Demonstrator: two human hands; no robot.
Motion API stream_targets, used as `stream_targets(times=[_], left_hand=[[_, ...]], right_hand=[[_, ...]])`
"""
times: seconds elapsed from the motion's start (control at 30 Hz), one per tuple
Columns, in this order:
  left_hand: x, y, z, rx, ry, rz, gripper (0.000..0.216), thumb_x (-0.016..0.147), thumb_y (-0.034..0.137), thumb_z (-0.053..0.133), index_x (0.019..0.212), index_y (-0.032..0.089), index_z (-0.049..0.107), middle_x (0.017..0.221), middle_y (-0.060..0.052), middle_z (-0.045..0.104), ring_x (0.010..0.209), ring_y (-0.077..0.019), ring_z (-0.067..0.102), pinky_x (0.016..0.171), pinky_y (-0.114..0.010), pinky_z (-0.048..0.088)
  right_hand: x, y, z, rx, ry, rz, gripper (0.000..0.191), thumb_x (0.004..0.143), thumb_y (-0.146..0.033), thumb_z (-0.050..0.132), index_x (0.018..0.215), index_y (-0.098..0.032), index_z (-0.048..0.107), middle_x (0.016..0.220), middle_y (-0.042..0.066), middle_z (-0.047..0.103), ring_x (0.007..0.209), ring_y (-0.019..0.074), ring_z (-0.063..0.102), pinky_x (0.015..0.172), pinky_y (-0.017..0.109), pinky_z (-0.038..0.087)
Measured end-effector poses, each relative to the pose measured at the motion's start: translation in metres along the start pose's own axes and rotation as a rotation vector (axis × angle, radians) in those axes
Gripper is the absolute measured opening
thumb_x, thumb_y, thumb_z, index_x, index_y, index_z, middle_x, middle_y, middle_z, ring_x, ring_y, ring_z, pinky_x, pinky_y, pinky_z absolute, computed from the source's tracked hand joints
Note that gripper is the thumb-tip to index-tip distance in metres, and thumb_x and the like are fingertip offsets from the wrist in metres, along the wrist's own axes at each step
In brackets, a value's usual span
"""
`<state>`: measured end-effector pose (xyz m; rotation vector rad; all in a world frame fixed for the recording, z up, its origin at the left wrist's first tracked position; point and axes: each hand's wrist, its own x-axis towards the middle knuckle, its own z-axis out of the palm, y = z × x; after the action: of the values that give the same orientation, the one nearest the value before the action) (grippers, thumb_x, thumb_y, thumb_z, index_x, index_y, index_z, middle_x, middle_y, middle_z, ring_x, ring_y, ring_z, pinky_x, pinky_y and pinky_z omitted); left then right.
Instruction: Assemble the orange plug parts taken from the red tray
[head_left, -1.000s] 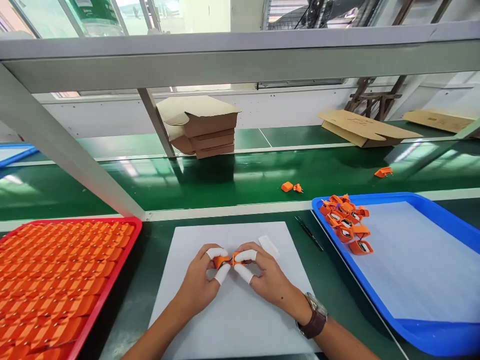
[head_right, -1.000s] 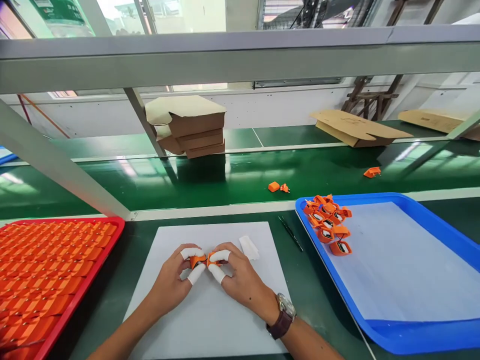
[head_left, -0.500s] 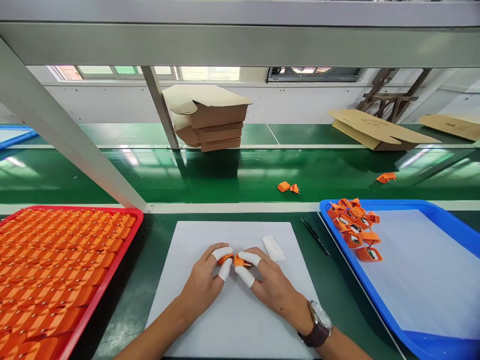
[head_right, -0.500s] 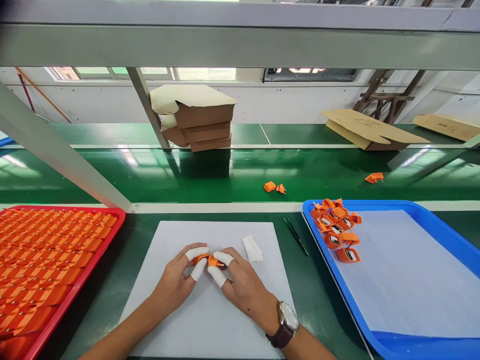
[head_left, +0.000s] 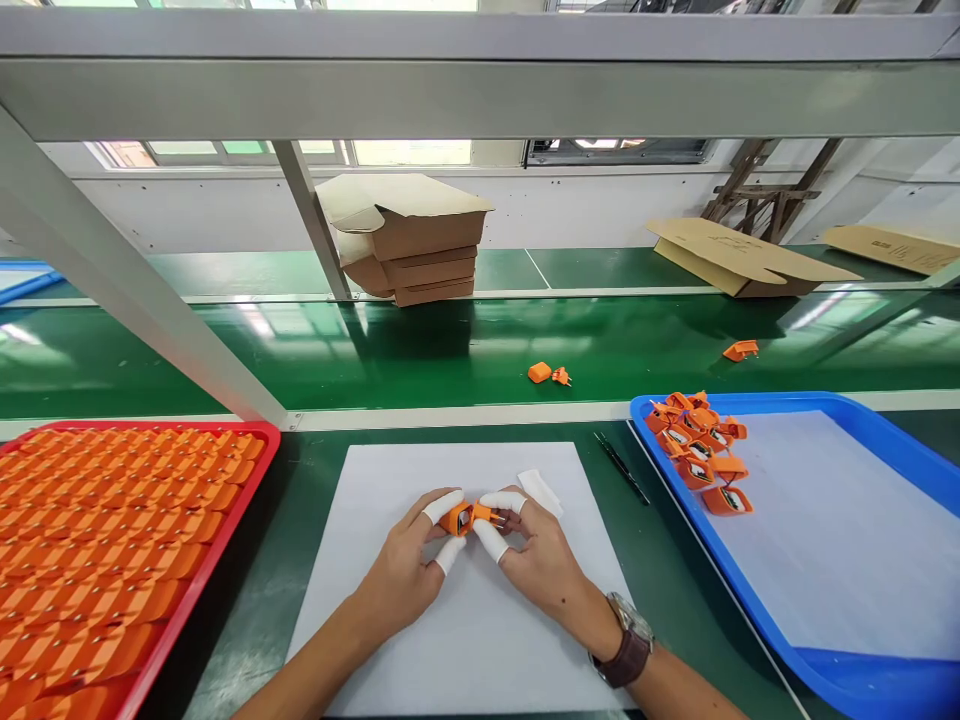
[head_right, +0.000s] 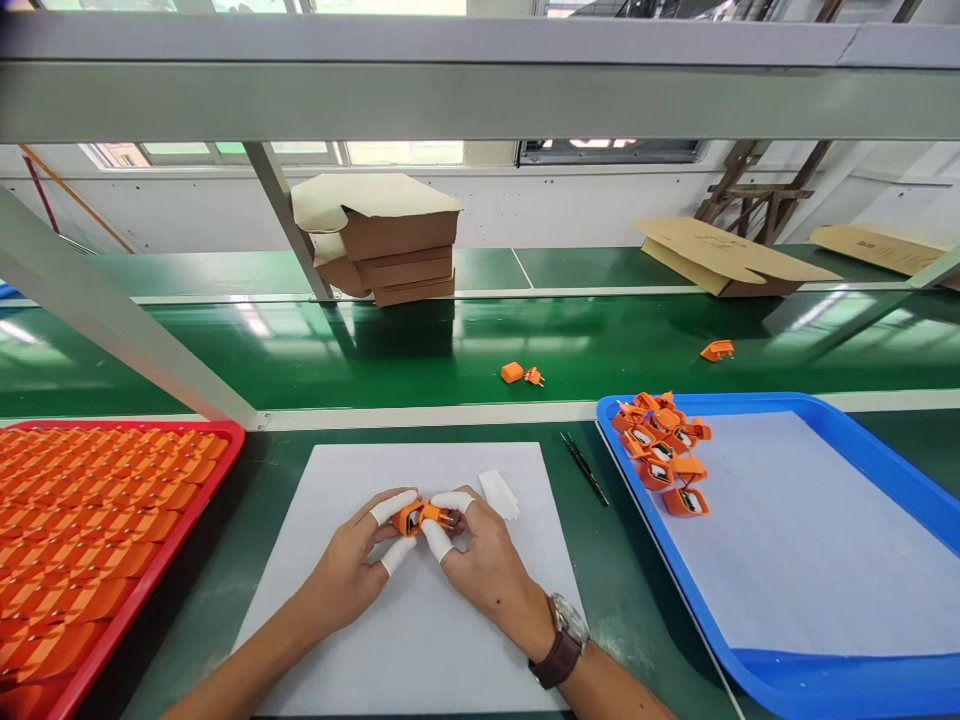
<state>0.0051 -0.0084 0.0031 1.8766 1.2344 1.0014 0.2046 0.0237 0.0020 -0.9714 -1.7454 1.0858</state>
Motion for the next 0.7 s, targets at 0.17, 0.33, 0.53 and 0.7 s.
stream_targets(times=[0.17, 0.33, 0.53, 0.7], left_hand=[[0.002, -0.0037, 0.0027, 0.261, 0.095, 0.202, 0.05, 0.094, 0.015, 0.06, 0.139, 0.031, 0.047, 0.122, -0.007, 0.063, 0.108, -0.0213, 0.065, 0.091, -0.041, 0.06], [0.0015, -0.0061, 0.0059, 0.361, 0.115, 0.234, 0.048, 0.092, 0.01, 0.059, 0.136, 0.027, 0.049, 0.119, -0.009, 0.064, 0.103, -0.0221, 0.065, 0.086, -0.04, 0.059], [0.0006, -0.0101, 0.0075, 0.386, 0.132, 0.267, 0.045, 0.089, 0.007, 0.061, 0.13, 0.024, 0.053, 0.116, -0.01, 0.065, 0.1, -0.0218, 0.065, 0.083, -0.037, 0.06], [0.001, -0.0089, 0.009, 0.363, 0.118, 0.257, 0.048, 0.089, 0.004, 0.06, 0.132, 0.024, 0.05, 0.117, -0.009, 0.063, 0.101, -0.0218, 0.063, 0.082, -0.038, 0.059]], right_hand=[[0.0006, -0.0001, -0.003, -0.051, -0.018, 0.003, 0.019, 0.091, -0.02, 0.059, 0.109, -0.025, 0.062, 0.097, 0.003, 0.063, 0.081, 0.0172, 0.062, 0.07, 0.033, 0.056], [-0.0007, -0.0047, -0.0043, -0.061, -0.06, 0.057, 0.016, 0.091, -0.02, 0.058, 0.105, -0.025, 0.063, 0.093, 0.002, 0.063, 0.077, 0.0169, 0.061, 0.068, 0.033, 0.054], [0.0005, -0.0025, -0.0027, -0.051, -0.132, 0.132, 0.016, 0.092, -0.021, 0.057, 0.105, -0.026, 0.064, 0.093, 0.001, 0.062, 0.074, 0.0156, 0.059, 0.065, 0.031, 0.052], [0.0025, -0.0014, -0.0044, -0.024, -0.178, 0.181, 0.014, 0.092, -0.023, 0.057, 0.104, -0.027, 0.065, 0.094, 0.0, 0.063, 0.076, 0.016, 0.059, 0.066, 0.031, 0.051]])
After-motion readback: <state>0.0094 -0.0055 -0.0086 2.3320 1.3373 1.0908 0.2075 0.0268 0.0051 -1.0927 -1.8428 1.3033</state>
